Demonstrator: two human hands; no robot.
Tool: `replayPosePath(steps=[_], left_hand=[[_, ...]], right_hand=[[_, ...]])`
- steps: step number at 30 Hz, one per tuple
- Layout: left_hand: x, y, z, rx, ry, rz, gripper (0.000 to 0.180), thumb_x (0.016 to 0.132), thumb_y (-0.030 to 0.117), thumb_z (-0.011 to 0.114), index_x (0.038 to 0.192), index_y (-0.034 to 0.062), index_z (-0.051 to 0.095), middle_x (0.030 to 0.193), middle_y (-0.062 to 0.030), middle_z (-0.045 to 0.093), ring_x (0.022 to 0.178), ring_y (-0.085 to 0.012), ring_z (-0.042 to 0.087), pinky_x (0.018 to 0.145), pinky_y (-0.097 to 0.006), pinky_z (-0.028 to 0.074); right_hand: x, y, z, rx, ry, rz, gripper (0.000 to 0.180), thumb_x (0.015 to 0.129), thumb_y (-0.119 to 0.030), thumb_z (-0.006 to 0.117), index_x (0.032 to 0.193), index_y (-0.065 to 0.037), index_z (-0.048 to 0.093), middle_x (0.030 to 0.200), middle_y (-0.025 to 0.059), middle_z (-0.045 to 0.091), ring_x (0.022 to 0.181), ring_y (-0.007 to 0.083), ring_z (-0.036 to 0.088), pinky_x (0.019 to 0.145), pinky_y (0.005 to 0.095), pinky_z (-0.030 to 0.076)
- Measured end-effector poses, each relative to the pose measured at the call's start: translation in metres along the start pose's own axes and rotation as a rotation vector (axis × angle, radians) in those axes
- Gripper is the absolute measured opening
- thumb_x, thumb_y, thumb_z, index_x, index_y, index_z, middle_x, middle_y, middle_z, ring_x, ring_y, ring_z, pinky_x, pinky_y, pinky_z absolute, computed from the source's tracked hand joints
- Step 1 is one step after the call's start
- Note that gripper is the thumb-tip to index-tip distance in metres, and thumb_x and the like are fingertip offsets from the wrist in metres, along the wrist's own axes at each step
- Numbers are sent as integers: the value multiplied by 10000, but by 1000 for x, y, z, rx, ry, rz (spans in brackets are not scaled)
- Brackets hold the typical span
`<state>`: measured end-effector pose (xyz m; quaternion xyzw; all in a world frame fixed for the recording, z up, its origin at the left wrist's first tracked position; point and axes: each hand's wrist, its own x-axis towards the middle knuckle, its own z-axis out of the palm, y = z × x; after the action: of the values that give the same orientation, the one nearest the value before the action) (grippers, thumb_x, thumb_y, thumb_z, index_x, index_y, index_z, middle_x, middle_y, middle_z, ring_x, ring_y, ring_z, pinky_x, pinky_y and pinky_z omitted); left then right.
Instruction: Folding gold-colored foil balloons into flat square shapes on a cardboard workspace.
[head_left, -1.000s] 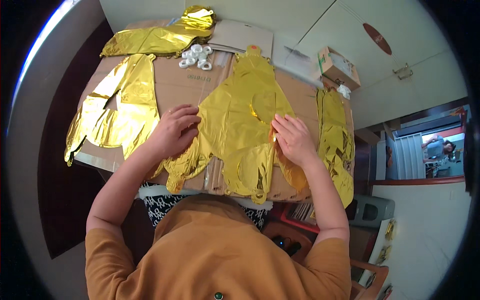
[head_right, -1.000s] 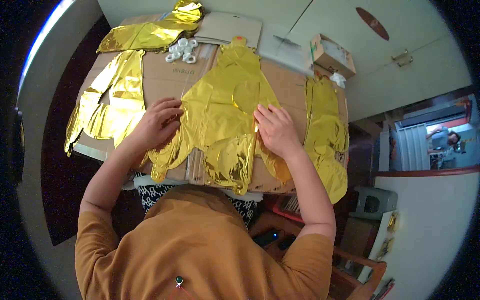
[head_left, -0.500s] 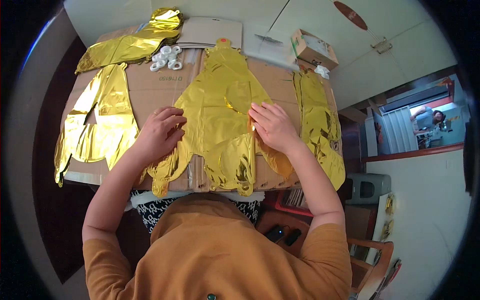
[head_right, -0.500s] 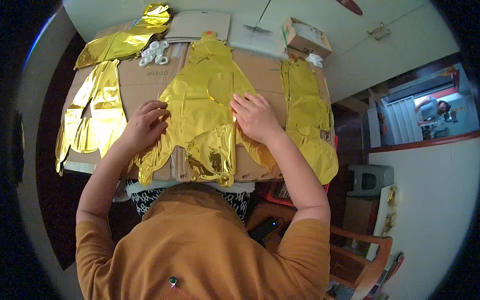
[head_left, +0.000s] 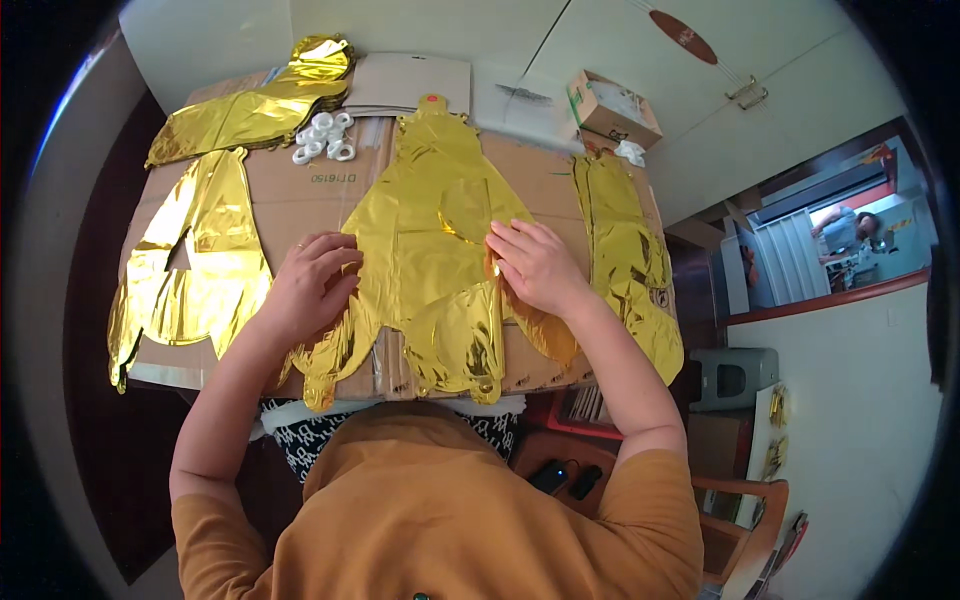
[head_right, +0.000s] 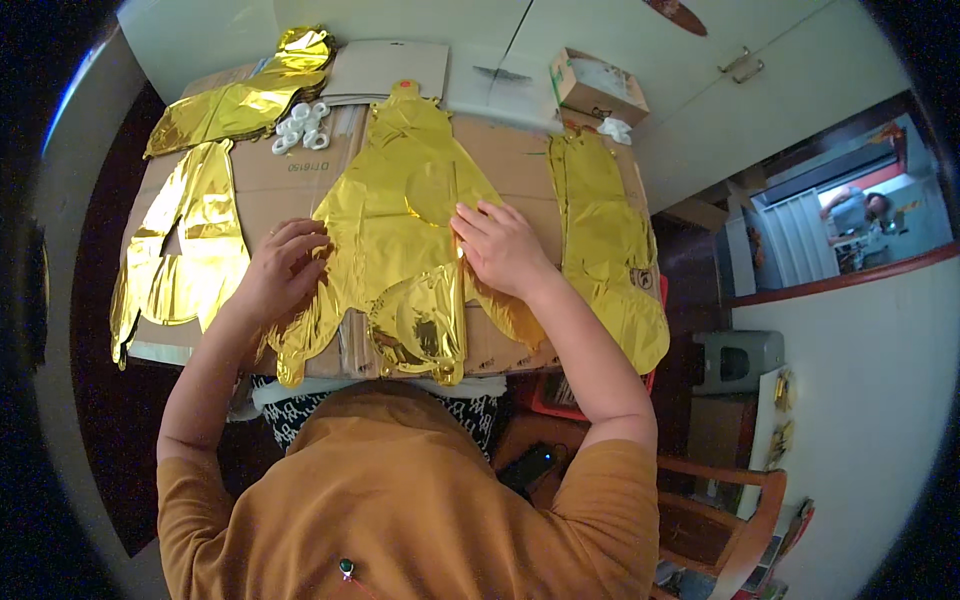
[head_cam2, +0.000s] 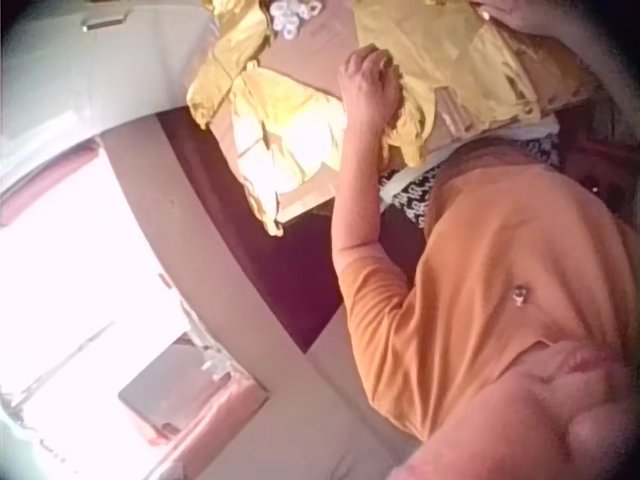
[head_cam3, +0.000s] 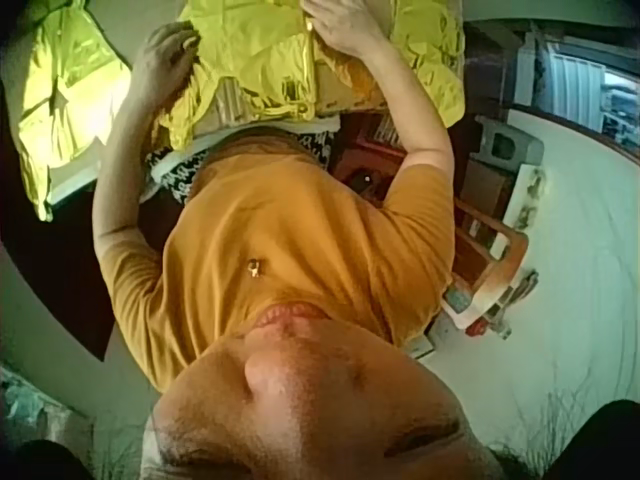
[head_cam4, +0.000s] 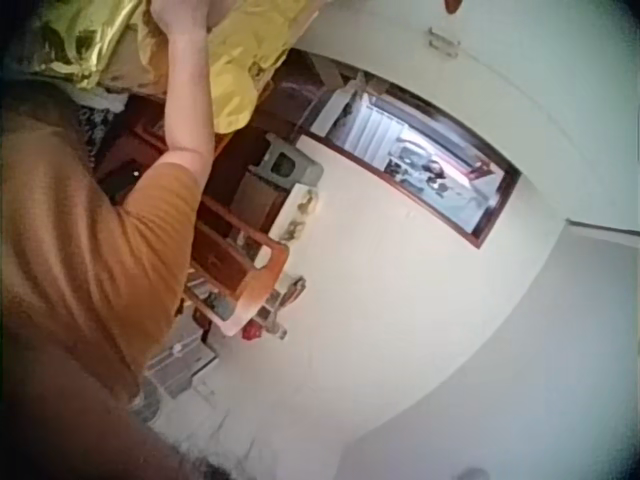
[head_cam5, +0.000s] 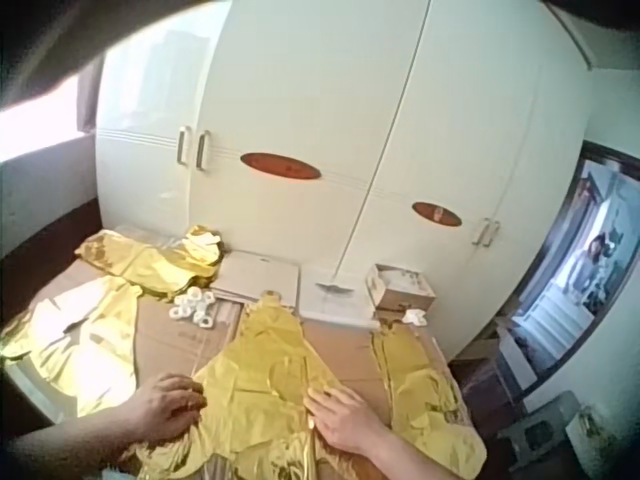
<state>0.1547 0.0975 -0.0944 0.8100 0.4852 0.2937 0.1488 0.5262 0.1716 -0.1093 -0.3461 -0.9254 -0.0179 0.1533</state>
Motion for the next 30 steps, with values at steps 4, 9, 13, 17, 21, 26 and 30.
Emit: replayPosePath(steps=[4, 9, 13, 17, 21, 26, 30], left_hand=[[1, 2, -3, -9, 14, -18, 303, 851, 100, 725, 1140, 16, 696, 1269, -181, 652, 1210, -390, 589, 1030, -469, 486], [25, 10, -3, -15, -19, 54, 316, 844, 120, 728, 1146, 33, 700, 1283, -181, 645, 1197, -386, 600, 1012, -474, 488], [61, 21, 27, -101, -12, 220, 307, 847, 121, 726, 1139, 33, 687, 1254, -184, 650, 1163, -387, 609, 983, -480, 495], [90, 22, 59, -46, 55, 312, 270, 854, 93, 699, 1117, 34, 681, 1238, -181, 649, 1172, -387, 595, 1017, -486, 471], [119, 23, 83, -15, 102, 396, 255, 855, 99, 698, 1104, 46, 684, 1223, -172, 651, 1175, -384, 589, 1026, -491, 464], [152, 11, 108, -27, 63, 437, 250, 852, 120, 710, 1092, 55, 691, 1175, -146, 664, 1139, -365, 603, 1012, -486, 471], [161, 5, 117, 27, 32, 437, 246, 855, 114, 709, 1095, 57, 695, 1140, -132, 671, 1095, -354, 614, 989, -476, 480]], right_hand=[[2, -1, -6, -9, -10, 8, 368, 936, -182, 654, 1293, -96, 684, 1387, 82, 647, 1258, 324, 597, 1081, 470, 462], [1, 0, -4, -39, -15, -7, 352, 946, -196, 658, 1281, -95, 690, 1369, 82, 659, 1249, 319, 604, 1063, 456, 480], [3, 3, -3, -52, -20, -25, 357, 933, -189, 666, 1277, -94, 687, 1372, 80, 656, 1240, 314, 607, 1040, 430, 500], [6, 1, -5, -46, -17, -35, 360, 908, -176, 660, 1256, -88, 682, 1350, 79, 658, 1226, 315, 610, 1016, 433, 511], [4, 2, -6, -53, 34, -67, 372, 847, -166, 645, 1208, -81, 677, 1301, 83, 661, 1175, 312, 620, 975, 430, 522], [8, 12, 12, -97, -16, -138, 363, 810, -176, 634, 1157, -79, 678, 1260, 77, 660, 1107, 292, 627, 950, 413, 527], [8, 6, 1, -57, 14, -117, 362, 825, -184, 623, 1156, -48, 680, 1253, 95, 664, 1120, 305, 627, 963, 415, 524]])
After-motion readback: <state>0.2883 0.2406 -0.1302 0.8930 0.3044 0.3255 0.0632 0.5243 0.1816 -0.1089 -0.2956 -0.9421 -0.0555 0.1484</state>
